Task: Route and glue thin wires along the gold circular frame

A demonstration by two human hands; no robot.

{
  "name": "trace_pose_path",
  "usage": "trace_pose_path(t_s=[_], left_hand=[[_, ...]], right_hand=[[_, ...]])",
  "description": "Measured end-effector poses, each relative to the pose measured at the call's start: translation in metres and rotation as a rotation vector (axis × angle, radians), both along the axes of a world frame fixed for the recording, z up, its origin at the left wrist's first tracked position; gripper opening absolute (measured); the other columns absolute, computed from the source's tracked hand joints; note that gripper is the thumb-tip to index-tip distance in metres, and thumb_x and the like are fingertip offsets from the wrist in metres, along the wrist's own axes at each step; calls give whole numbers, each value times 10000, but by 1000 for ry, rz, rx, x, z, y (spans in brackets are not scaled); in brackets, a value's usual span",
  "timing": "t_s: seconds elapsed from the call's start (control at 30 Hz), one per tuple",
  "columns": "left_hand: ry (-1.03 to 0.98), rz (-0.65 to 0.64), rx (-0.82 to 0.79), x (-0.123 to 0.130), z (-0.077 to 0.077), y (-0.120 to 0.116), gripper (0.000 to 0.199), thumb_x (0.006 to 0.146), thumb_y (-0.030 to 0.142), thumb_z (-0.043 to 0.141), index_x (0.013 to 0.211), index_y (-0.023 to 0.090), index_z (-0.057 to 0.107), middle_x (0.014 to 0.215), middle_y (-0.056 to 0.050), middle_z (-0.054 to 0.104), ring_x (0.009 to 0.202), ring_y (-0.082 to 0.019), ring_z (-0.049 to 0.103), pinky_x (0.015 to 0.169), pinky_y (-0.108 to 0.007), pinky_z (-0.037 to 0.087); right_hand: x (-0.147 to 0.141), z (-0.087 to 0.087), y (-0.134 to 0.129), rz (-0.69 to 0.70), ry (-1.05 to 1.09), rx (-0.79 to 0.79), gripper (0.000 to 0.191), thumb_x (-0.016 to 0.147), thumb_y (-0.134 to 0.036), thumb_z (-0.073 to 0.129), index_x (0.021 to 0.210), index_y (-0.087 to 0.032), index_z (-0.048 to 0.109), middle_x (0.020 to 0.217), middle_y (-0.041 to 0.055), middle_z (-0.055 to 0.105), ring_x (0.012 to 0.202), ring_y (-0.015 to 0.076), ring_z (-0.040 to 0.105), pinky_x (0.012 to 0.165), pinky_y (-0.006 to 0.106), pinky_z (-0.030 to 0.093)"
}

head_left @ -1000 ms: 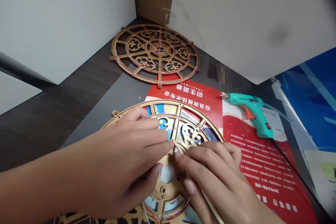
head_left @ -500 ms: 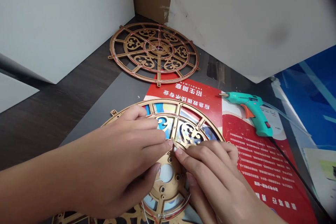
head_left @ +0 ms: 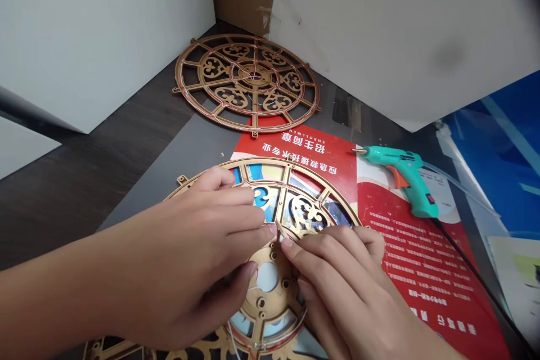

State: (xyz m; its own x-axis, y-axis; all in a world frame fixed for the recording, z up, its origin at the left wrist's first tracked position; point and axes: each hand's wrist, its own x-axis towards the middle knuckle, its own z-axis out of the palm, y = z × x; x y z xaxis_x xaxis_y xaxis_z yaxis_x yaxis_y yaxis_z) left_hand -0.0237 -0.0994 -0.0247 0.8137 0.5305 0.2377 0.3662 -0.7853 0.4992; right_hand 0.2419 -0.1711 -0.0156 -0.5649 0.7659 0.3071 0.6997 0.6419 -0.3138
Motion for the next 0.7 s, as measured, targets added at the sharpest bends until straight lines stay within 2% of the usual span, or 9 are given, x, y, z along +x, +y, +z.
trace_pose_path(t_s=[0.27, 0.4, 0.53, 0.6, 0.7], left_hand=[[8, 4, -37, 1, 3, 0, 205, 1088, 204, 532, 923, 246, 646, 797, 13, 653, 765, -211, 588, 855, -461, 455], [46, -22, 3, -1, 5, 0, 186, 1075, 197, 553, 922, 252, 644, 812, 10, 660, 774, -216, 596, 862, -471, 463], [46, -21, 132, 1, 3, -3, 207, 1085, 175, 539, 909, 232, 631, 841, 5, 675, 794, -217, 573, 881, -508, 426], [20, -7, 173, 3, 1, -4, 193, 1089, 158, 533, 969, 223, 668, 890, 1, 721, 823, -221, 585, 904, -522, 409], [-14, -6, 169, 5, -1, -4, 219, 1091, 151, 531, 1173, 214, 724, 908, 4, 745, 829, -226, 602, 920, -526, 407]], right_hand=[[2, 1, 1, -3, 7, 30, 284, 1231, -185, 510, 1370, -137, 752, 1164, 27, 893, 1040, 188, 807, 945, 401, 510], [3, 2, 0, -8, 75, -59, 260, 1191, -150, 558, 1390, -153, 726, 1176, 41, 878, 1044, 205, 806, 944, 401, 553], [-3, -1, -7, -142, 247, -88, 324, 1148, -99, 551, 1404, -217, 710, 1162, 60, 865, 1037, 249, 815, 901, 424, 592], [-5, -1, -8, -201, 274, -58, 356, 1122, -64, 547, 1387, -229, 718, 1168, 70, 867, 1043, 266, 822, 916, 443, 593], [-3, 0, -5, -123, 176, -38, 288, 1150, -90, 558, 1360, -195, 725, 1116, 51, 874, 994, 227, 825, 909, 415, 567]])
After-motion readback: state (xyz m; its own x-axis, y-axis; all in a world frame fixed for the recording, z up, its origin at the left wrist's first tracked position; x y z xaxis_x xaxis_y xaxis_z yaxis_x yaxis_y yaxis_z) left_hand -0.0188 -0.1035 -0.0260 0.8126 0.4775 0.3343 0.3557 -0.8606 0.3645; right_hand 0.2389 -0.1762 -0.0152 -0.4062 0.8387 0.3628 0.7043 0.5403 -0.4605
